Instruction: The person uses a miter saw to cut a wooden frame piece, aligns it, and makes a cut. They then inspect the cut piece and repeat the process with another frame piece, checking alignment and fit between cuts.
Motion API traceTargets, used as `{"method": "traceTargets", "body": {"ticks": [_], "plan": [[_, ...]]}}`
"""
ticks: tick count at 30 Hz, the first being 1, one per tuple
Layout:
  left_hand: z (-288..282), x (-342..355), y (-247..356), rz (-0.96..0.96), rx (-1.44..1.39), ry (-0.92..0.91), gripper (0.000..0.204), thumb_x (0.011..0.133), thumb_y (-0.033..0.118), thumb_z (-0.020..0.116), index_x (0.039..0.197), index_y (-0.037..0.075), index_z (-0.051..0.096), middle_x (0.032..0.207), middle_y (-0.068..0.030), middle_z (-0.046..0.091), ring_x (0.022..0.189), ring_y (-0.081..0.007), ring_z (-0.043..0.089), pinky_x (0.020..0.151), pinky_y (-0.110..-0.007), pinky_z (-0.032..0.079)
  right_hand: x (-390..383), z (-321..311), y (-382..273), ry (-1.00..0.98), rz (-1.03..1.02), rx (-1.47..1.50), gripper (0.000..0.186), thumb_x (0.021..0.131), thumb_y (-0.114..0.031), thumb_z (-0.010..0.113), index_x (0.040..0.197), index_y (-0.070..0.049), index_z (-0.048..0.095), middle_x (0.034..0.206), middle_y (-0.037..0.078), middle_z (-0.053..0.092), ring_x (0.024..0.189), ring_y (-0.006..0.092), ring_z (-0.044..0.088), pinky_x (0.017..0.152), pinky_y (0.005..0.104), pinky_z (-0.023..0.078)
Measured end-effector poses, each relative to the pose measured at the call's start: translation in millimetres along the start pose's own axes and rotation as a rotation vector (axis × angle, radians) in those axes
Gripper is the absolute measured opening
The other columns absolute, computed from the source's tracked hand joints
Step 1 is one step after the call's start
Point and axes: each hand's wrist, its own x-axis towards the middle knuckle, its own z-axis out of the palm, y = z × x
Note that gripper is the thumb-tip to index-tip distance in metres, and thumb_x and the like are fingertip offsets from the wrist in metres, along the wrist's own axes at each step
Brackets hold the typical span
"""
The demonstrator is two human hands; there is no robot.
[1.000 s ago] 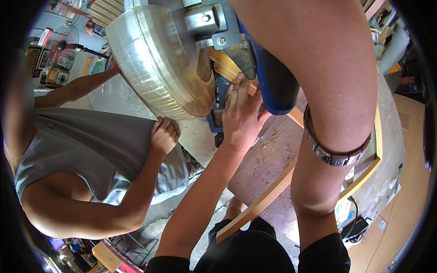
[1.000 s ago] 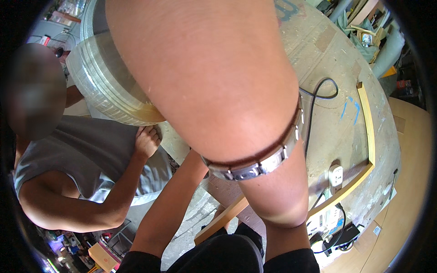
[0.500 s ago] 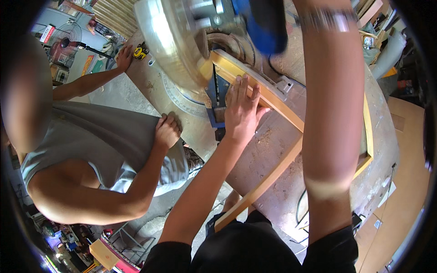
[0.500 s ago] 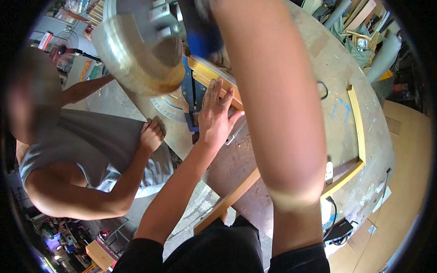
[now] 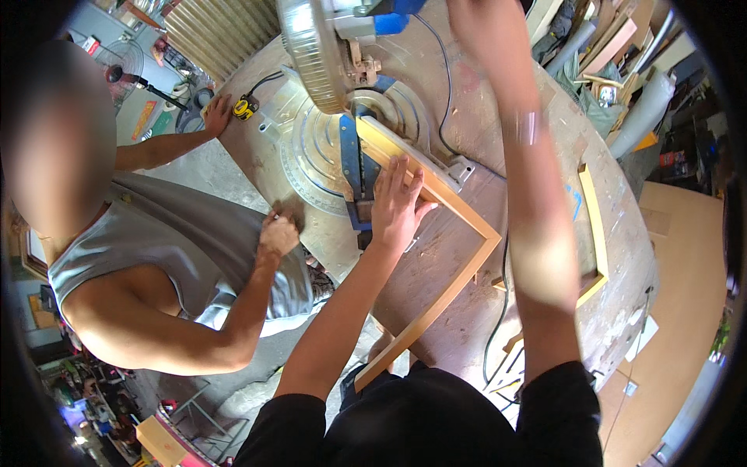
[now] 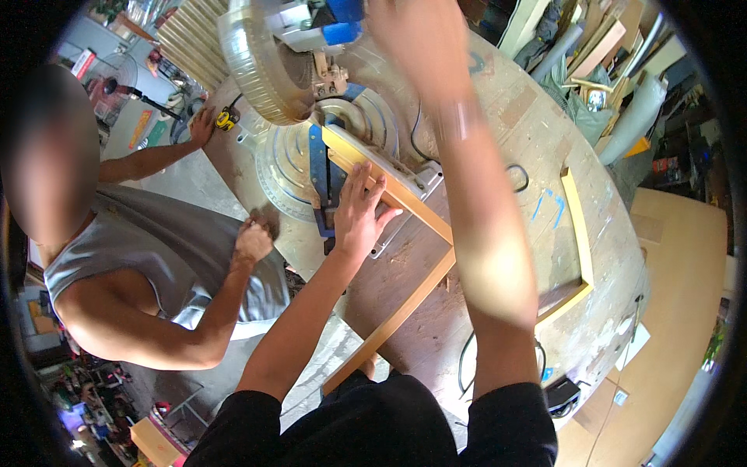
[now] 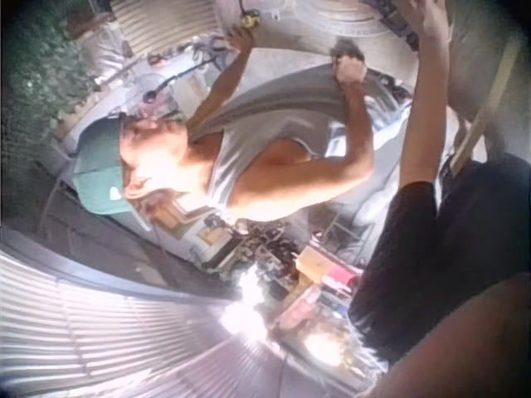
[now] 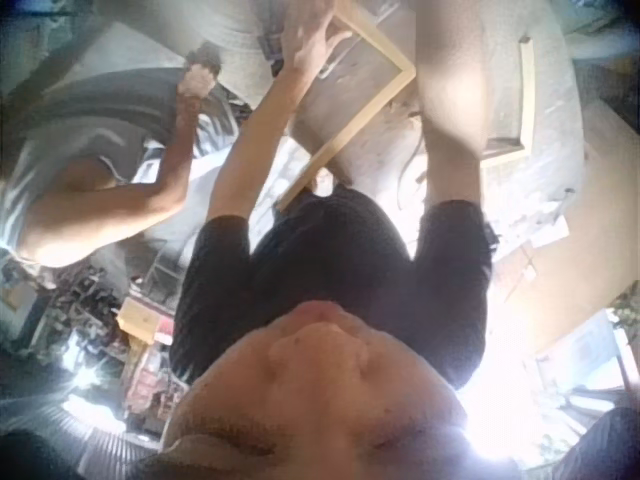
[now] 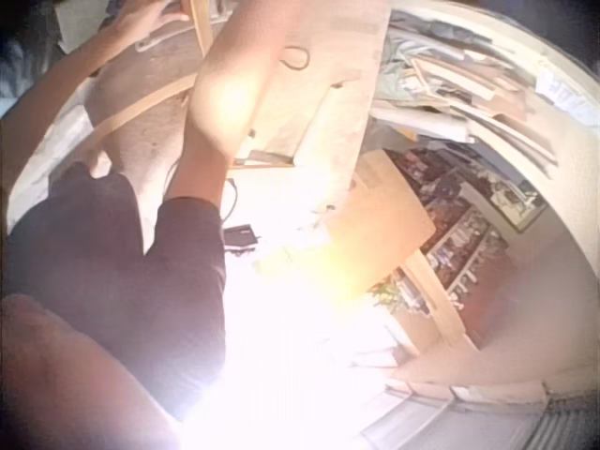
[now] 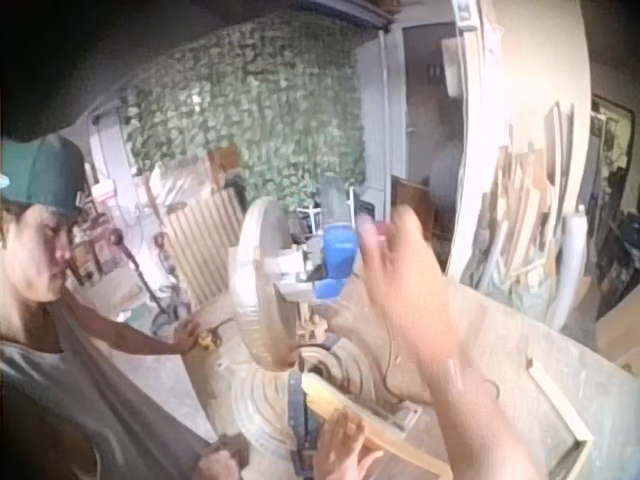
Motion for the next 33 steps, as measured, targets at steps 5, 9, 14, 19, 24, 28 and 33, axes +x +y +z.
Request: {"method": "traceTargets", "body": {"ticks": [5, 9, 14, 19, 24, 28, 33], "plan": [[3.0, 7.4, 12.0, -0.021, -0.058, -0.082, 0.084, 0.069, 0.035, 0.089, 0.141, 0.014, 0.052, 0.152, -0.0189, 0.045, 0.141, -0.0426, 0.044, 0.113, -0.054, 0.041, -206.0, -49.3, 46.3, -0.707, -0.039, -0.295, 0.046, 0.085, -0.025, 0.077, 0.125, -0.011, 0.059, 0.134, 0.022, 0.055, 0.110, 0.0372, 0.063, 0.081, 0.0468, 0.059], [-0.9, 11.6, 12.6, -0.066, -0.095, -0.118, 0.075, 0.064, 0.029, 0.091, 0.130, 0.011, 0.061, 0.150, -0.0159, 0.048, 0.141, -0.0390, 0.044, 0.115, -0.054, 0.040, -230.0, -36.4, 53.1, -0.677, -0.113, -0.270, 0.040, 0.080, -0.026, 0.080, 0.116, -0.019, 0.066, 0.141, 0.016, 0.054, 0.112, 0.0337, 0.064, 0.083, 0.0442, 0.060], [-3.6, 13.4, 8.3, -0.069, -0.058, -0.096, 0.071, 0.061, 0.022, 0.092, 0.124, 0.012, 0.062, 0.150, -0.0123, 0.050, 0.140, -0.0400, 0.045, 0.114, -0.054, 0.043, -237.8, -17.6, 49.1, -0.608, -0.039, -0.252, 0.036, 0.080, -0.023, 0.079, 0.112, -0.020, 0.065, 0.139, 0.016, 0.055, 0.103, 0.0327, 0.068, 0.074, 0.0423, 0.062], [-14.9, 17.6, 11.8, -0.077, -0.095, -0.134, 0.071, 0.058, 0.024, 0.093, 0.122, 0.011, 0.063, 0.151, -0.0109, 0.050, 0.140, -0.0389, 0.046, 0.113, -0.050, 0.045, -235.7, -18.2, 42.4, -0.636, -0.048, -0.304, 0.030, 0.082, -0.018, 0.074, 0.110, -0.018, 0.064, 0.131, 0.016, 0.057, 0.096, 0.0338, 0.069, 0.066, 0.0416, 0.063], [-34.8, 24.9, 16.5, -0.095, -0.141, -0.244, 0.064, 0.067, 0.023, 0.090, 0.123, 0.009, 0.064, 0.157, -0.0111, 0.043, 0.143, -0.0374, 0.044, 0.114, -0.046, 0.044, -246.8, -10.3, 46.2, -0.571, -0.085, -0.394, 0.025, 0.086, -0.013, 0.066, 0.111, -0.017, 0.064, 0.123, 0.015, 0.057, 0.091, 0.0345, 0.067, 0.065, 0.0415, 0.063], [-46.2, 23.9, 3.8, -0.029, -0.199, -0.358, 0.059, 0.080, 0.017, 0.079, 0.135, 0.012, 0.058, 0.153, -0.0141, 0.045, 0.139, -0.0407, 0.045, 0.112, -0.046, 0.046, -249.5, -6.1, 45.1, -0.511, -0.079, -0.377, 0.024, 0.088, -0.012, 0.064, 0.111, -0.016, 0.064, 0.121, 0.015, 0.056, 0.093, 0.0366, 0.064, 0.067, 0.0405, 0.062], [-31.6, 26.3, 31.4, -0.725, -0.375, -0.047, 0.037, 0.094, 0.021, 0.068, 0.123, 0.003, 0.054, 0.112, -0.0196, 0.067, 0.099, -0.0385, 0.070, 0.086, -0.047, 0.061, -249.6, -5.5, 44.0, -0.559, -0.045, -0.417, 0.024, 0.088, -0.011, 0.064, 0.111, -0.016, 0.064, 0.123, 0.014, 0.054, 0.094, 0.0367, 0.063, 0.067, 0.0408, 0.062]]}}
